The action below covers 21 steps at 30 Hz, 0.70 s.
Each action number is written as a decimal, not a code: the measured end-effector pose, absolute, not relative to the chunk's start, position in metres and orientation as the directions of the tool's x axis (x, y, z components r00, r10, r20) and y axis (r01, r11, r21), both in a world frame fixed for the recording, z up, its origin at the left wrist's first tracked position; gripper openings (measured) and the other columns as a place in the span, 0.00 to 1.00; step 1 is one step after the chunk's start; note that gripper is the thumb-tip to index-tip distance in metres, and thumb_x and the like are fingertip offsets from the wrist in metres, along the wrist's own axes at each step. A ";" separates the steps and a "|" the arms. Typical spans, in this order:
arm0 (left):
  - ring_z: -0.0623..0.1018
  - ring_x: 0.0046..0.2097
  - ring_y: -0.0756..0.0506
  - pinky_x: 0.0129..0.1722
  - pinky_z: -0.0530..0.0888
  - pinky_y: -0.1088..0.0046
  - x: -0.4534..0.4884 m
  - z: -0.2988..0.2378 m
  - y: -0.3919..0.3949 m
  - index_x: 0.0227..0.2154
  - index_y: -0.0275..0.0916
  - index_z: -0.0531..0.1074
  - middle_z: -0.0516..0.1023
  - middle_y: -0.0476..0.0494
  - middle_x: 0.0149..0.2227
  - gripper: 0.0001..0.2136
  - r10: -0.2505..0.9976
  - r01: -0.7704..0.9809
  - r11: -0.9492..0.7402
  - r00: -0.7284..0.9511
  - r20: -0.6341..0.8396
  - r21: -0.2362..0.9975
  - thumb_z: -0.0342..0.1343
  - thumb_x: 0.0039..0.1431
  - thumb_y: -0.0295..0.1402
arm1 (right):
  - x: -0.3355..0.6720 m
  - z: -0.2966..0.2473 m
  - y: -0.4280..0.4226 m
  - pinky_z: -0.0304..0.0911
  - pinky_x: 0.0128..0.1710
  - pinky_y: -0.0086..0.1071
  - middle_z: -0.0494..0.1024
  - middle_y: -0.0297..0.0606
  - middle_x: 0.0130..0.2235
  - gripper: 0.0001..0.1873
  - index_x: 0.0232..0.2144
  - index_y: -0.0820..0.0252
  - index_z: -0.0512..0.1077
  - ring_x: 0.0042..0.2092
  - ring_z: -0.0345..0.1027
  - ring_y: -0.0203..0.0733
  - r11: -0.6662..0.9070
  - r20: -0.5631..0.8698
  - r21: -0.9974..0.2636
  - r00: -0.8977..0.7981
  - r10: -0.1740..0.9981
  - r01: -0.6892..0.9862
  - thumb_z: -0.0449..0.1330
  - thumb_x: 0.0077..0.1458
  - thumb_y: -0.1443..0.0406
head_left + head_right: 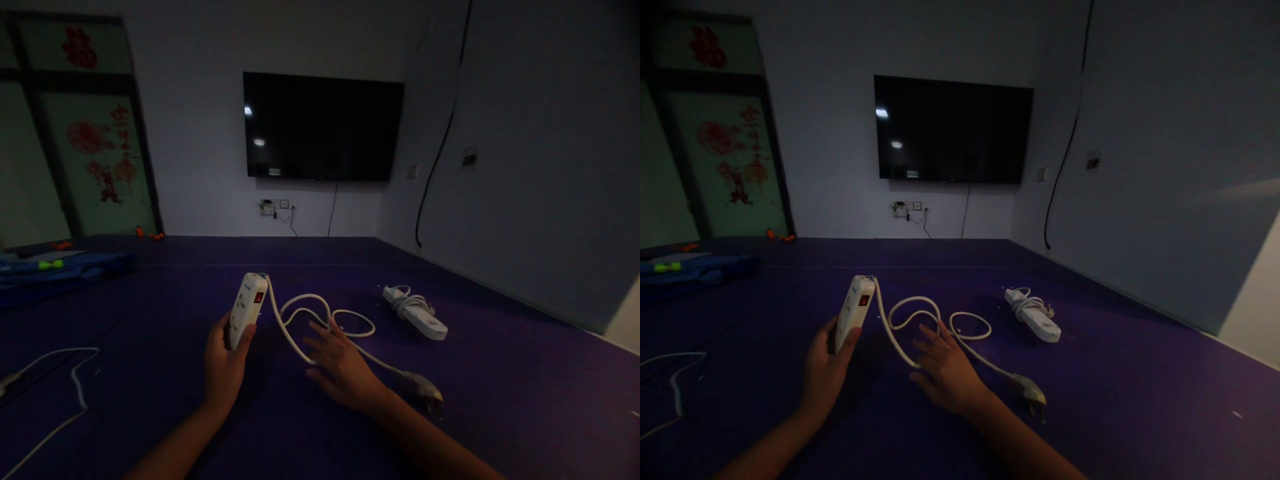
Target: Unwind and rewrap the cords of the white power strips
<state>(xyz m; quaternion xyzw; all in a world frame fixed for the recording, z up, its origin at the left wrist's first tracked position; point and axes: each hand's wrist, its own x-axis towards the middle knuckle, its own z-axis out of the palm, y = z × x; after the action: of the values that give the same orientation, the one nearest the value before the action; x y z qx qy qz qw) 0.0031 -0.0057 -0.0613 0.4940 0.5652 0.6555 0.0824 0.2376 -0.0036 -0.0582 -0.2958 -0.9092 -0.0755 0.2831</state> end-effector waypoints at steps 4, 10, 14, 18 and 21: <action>0.74 0.44 0.38 0.43 0.70 0.58 0.003 -0.057 -0.006 0.47 0.35 0.67 0.74 0.36 0.43 0.29 0.696 0.360 -0.298 -0.551 0.460 0.884 0.55 0.47 0.52 | 0.236 -0.061 -0.003 0.36 0.62 0.53 0.78 0.38 0.41 0.12 0.43 0.57 0.71 0.54 0.63 0.45 0.819 0.565 -0.077 -0.653 0.505 0.568 0.54 0.57 0.63; 0.75 0.40 0.39 0.41 0.71 0.61 -0.002 -0.053 -0.002 0.44 0.35 0.70 0.75 0.38 0.40 0.28 0.678 0.281 -0.263 -0.627 0.384 0.923 0.56 0.45 0.53 | 0.239 -0.064 0.005 0.41 0.61 0.50 0.78 0.39 0.40 0.13 0.44 0.58 0.71 0.43 0.71 0.41 0.761 0.600 -0.011 -0.604 0.524 0.648 0.52 0.57 0.65; 0.75 0.37 0.40 0.37 0.71 0.63 -0.008 -0.052 0.001 0.40 0.34 0.71 0.76 0.39 0.36 0.28 0.636 0.262 -0.250 -0.681 0.362 0.932 0.54 0.44 0.54 | 0.242 -0.065 0.012 0.50 0.59 0.44 0.78 0.39 0.38 0.11 0.41 0.60 0.72 0.40 0.71 0.41 0.668 0.615 0.039 -0.544 0.571 0.744 0.53 0.57 0.67; 0.74 0.34 0.41 0.34 0.70 0.65 -0.018 -0.052 0.008 0.36 0.33 0.71 0.75 0.41 0.34 0.28 0.562 0.251 -0.246 -0.750 0.349 0.936 0.54 0.43 0.55 | 0.247 -0.063 0.017 0.54 0.55 0.40 0.78 0.40 0.33 0.09 0.33 0.60 0.74 0.39 0.71 0.42 0.531 0.565 0.070 -0.472 0.676 0.844 0.53 0.56 0.69; 0.73 0.32 0.42 0.33 0.69 0.66 -0.027 -0.051 0.013 0.33 0.33 0.71 0.74 0.43 0.30 0.27 0.515 0.253 -0.243 -0.784 0.346 0.936 0.53 0.43 0.56 | 0.251 -0.061 0.020 0.54 0.52 0.39 0.78 0.41 0.30 0.10 0.27 0.60 0.73 0.37 0.70 0.43 0.451 0.523 0.090 -0.428 0.737 0.888 0.52 0.55 0.70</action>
<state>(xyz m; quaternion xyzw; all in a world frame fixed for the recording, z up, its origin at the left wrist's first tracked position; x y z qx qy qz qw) -0.0270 0.0134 -0.0507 0.3156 0.6085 0.7224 0.0906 0.2506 0.0204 -0.0614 -0.4922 -0.8256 -0.1796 0.2094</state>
